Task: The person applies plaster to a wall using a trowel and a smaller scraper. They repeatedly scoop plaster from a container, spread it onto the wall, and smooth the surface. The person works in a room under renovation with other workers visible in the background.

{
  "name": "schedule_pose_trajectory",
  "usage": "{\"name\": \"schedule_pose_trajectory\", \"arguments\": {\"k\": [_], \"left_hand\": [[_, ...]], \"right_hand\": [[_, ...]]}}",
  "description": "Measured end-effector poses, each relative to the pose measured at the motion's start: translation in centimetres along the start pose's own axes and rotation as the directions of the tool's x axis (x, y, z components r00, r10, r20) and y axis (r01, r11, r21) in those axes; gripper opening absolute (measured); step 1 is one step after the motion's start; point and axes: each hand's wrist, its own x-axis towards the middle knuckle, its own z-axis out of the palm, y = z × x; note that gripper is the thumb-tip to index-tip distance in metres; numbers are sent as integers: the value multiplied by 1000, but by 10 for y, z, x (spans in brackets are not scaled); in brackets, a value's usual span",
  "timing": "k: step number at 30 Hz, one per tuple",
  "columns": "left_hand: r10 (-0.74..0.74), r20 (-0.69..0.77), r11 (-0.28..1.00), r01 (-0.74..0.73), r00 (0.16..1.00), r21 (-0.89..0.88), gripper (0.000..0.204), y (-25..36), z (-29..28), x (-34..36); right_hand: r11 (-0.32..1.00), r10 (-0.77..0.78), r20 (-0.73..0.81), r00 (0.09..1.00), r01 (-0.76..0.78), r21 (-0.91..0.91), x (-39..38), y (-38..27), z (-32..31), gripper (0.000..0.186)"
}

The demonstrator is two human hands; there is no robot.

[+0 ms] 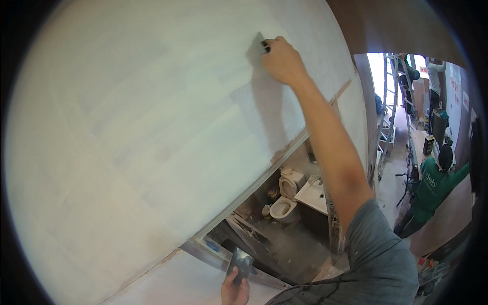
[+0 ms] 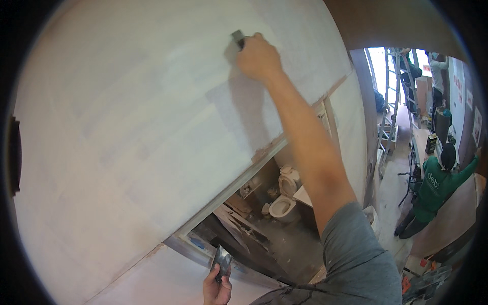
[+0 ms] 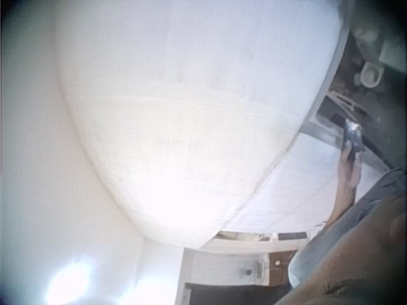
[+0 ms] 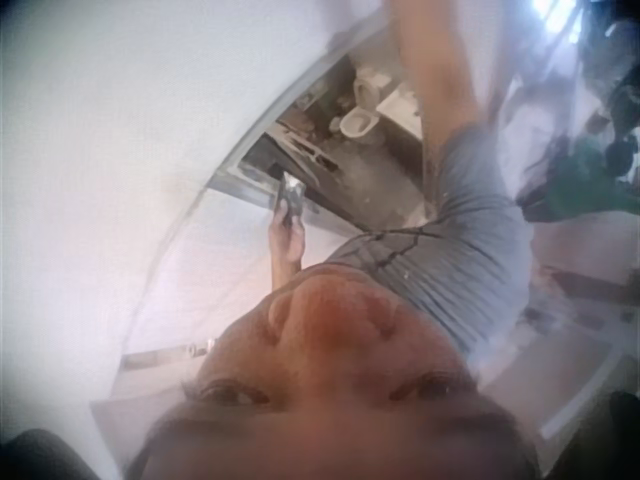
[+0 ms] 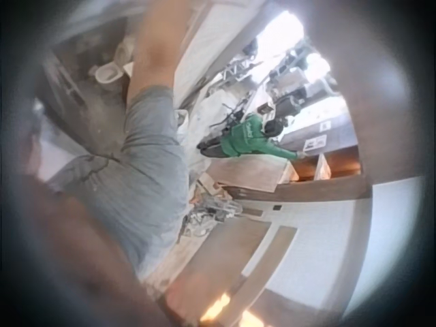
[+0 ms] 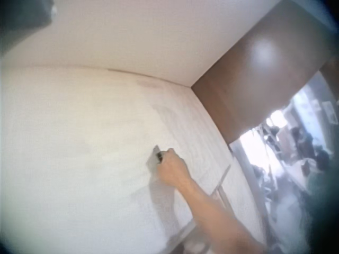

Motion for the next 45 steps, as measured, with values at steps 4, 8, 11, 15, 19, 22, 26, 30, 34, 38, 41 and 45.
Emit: {"name": "schedule_pose_trajectory", "arguments": {"k": [4,8,11,15,19,22,26,30,34,38,41,45], "left_hand": [[24,34,998,-22,999,-59,27,9,36,-15],[3,82,997,4,997,-81,35,13,2,15],[35,116,999,-35,993,-3,33,17,25,14],[136,253,990,-120,958,-78,29,29,47,6],[207,296,976,-175,933,-132,28,41,80,-5],[193,322,975,-144,927,-169,28,39,110,-7],[151,366,986,-165,918,7,38,31,132,-10],[213,412,956,-277,886,101,43,32,134,-11],[452,472,781,-592,757,200,44,25,123,0],[451,874,-8,-978,181,207,59,16,85,40],[162,987,-376,-924,6,68,75,19,95,46],[102,983,-566,-804,153,184,71,28,89,56]], "right_hand": [[993,-73,39,997,69,98,-49,-85,-3,38],[970,-172,24,985,165,177,-90,-146,-5,34],[943,-286,71,956,267,198,-114,-172,-9,34],[882,-467,286,837,415,225,-136,-176,-50,41],[712,-482,44,875,362,601,-199,-141,-83,55],[608,-526,-63,848,427,669,-273,-87,-75,57],[484,-508,-188,840,459,745,-320,-72,-60,54],[759,-555,426,714,226,611,-319,-41,-66,51],[649,18,672,740,-520,555,-344,-10,-81,45],[-364,197,938,285,-867,340,-360,-25,-91,33],[-519,-161,941,296,-837,175,-372,-26,-92,28],[-539,-153,935,320,-820,193,-361,-16,-92,24]]}}
